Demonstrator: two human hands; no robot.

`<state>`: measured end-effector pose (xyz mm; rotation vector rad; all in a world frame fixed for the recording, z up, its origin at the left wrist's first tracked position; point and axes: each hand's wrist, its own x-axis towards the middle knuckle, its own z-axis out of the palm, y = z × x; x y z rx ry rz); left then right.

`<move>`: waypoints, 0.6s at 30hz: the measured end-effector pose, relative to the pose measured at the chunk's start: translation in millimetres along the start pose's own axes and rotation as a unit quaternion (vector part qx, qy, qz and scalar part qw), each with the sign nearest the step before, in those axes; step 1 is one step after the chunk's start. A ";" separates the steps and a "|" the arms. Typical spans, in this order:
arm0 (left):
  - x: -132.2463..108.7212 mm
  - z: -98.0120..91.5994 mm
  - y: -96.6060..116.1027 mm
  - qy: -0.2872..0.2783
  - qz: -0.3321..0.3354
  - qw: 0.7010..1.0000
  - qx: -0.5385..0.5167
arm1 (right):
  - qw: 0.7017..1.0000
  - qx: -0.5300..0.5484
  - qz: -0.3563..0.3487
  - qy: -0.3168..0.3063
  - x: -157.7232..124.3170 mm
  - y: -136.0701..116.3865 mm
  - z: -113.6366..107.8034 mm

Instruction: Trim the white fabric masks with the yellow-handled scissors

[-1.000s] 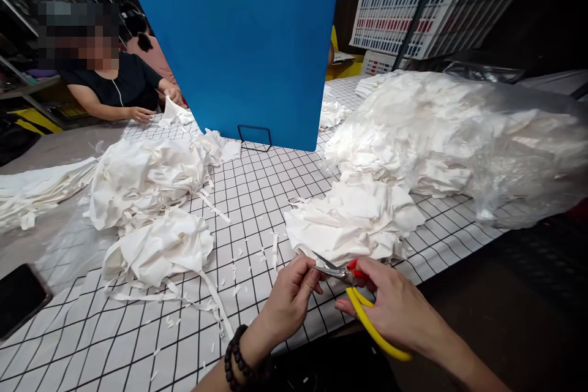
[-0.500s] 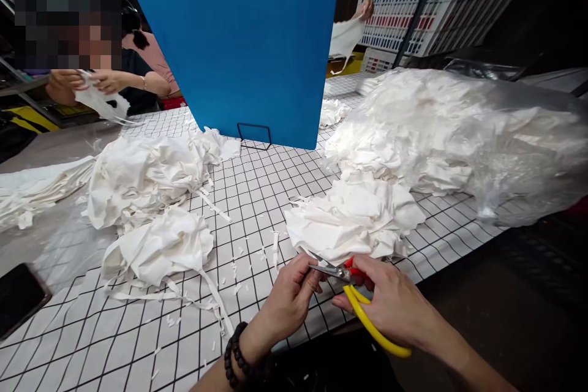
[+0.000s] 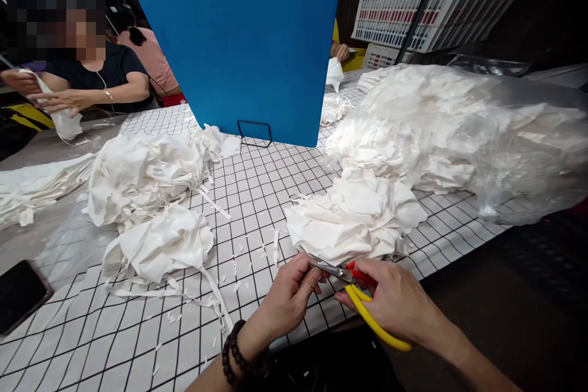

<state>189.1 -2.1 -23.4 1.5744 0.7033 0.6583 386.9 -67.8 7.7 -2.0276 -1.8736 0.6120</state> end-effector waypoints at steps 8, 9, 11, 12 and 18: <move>-0.4 -3.3 1.6 -0.005 -0.023 0.999 -0.027 | 1.000 0.015 -0.016 0.011 2.4 0.3 7.1; -0.4 -3.3 1.8 -0.005 -0.028 0.999 -0.036 | 1.000 0.021 -0.016 0.010 2.3 1.4 9.0; -0.3 -3.5 1.9 -0.002 -0.039 0.998 -0.048 | 0.999 0.049 -0.020 0.004 1.6 5.4 10.2; -0.4 -3.9 1.8 0.000 -0.043 0.998 -0.050 | 0.997 0.075 -0.020 -0.002 1.1 8.4 9.1; -9.0 -19.4 2.7 0.016 -0.038 0.999 -0.031 | 0.982 0.154 0.072 0.087 11.1 29.4 -15.0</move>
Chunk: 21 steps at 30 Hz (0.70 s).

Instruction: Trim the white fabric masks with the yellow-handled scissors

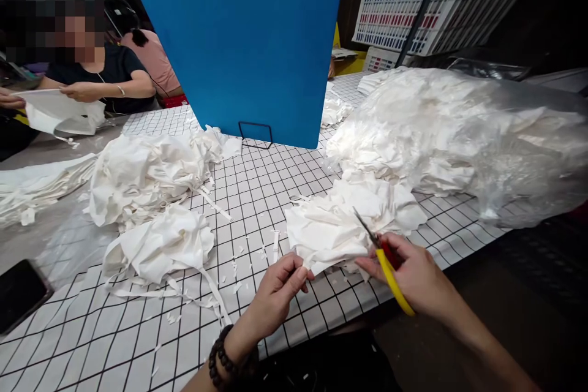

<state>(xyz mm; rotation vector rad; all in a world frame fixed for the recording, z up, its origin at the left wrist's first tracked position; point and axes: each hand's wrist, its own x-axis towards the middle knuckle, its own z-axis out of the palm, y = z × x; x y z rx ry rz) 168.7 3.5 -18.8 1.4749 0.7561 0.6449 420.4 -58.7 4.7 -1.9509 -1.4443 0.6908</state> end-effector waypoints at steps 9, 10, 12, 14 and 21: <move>-28.0 -33.0 11.2 -0.073 -0.051 0.976 0.199 | 0.998 -0.045 -0.020 -0.039 36.2 -11.0 27.6; -28.2 -35.6 11.6 -0.059 -0.051 0.974 0.211 | 0.998 -0.034 -0.024 -0.051 39.6 -11.8 28.8; -27.4 -44.3 13.1 -0.018 -0.036 0.973 0.227 | 0.999 0.020 -0.015 -0.041 48.7 -14.4 24.7; -26.8 -58.9 15.8 0.043 -0.012 0.972 0.229 | 0.991 0.135 -0.003 0.015 60.1 -19.8 14.2; -40.2 -126.3 15.4 0.245 0.054 0.939 0.236 | 0.927 0.368 0.001 -0.070 74.9 -54.0 17.3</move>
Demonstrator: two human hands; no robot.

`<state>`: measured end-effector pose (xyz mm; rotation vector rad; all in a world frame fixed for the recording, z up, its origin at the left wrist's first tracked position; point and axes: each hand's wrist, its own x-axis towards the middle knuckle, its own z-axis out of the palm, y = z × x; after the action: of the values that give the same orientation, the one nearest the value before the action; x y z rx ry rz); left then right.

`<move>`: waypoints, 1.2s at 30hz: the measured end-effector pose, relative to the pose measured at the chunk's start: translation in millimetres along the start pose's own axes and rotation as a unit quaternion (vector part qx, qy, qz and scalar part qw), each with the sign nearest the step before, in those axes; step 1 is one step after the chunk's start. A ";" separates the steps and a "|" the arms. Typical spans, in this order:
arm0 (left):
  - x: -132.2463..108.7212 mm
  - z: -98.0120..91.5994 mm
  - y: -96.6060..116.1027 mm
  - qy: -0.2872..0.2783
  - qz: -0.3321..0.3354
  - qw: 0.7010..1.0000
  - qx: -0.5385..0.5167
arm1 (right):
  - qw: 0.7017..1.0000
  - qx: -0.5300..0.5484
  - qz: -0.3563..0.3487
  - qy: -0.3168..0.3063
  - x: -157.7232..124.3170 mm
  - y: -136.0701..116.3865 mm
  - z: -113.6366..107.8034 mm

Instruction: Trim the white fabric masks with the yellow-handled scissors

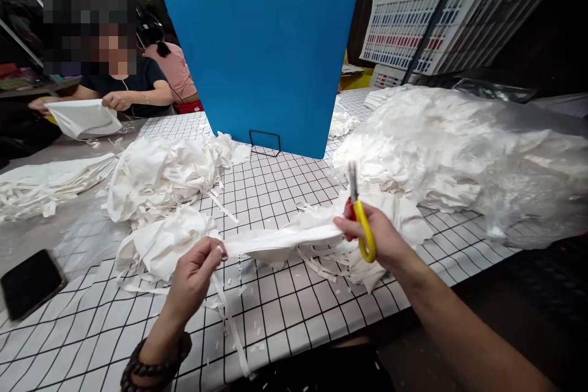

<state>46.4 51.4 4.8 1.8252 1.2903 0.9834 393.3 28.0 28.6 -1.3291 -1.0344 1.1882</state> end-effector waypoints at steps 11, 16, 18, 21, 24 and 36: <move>-7.4 -18.2 -57.3 0.106 -0.162 0.978 0.070 | 0.986 -0.139 0.044 -0.082 15.8 48.3 42.6; -16.7 -11.8 -24.1 0.229 -0.159 0.940 0.198 | 0.921 -0.361 -0.036 -0.140 15.8 53.9 59.4; -26.6 0.0 -1.9 0.223 -0.167 0.943 0.181 | 0.916 -0.380 -0.042 -0.124 16.0 55.1 64.3; -43.9 36.0 25.7 0.010 -0.219 0.973 -0.067 | 0.923 -0.367 -0.036 -0.107 8.7 47.1 63.8; -55.3 85.4 39.9 -0.117 -0.282 0.893 -0.330 | 0.946 -0.303 -0.048 -0.105 -13.6 31.6 60.9; -68.6 128.4 50.9 0.042 -0.292 0.802 -0.519 | 0.958 -0.270 -0.058 -0.079 -81.5 40.8 60.3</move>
<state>165.4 -41.6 -26.1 0.4941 0.9284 1.0812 320.9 -47.6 -2.5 -1.5764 -1.6105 0.9672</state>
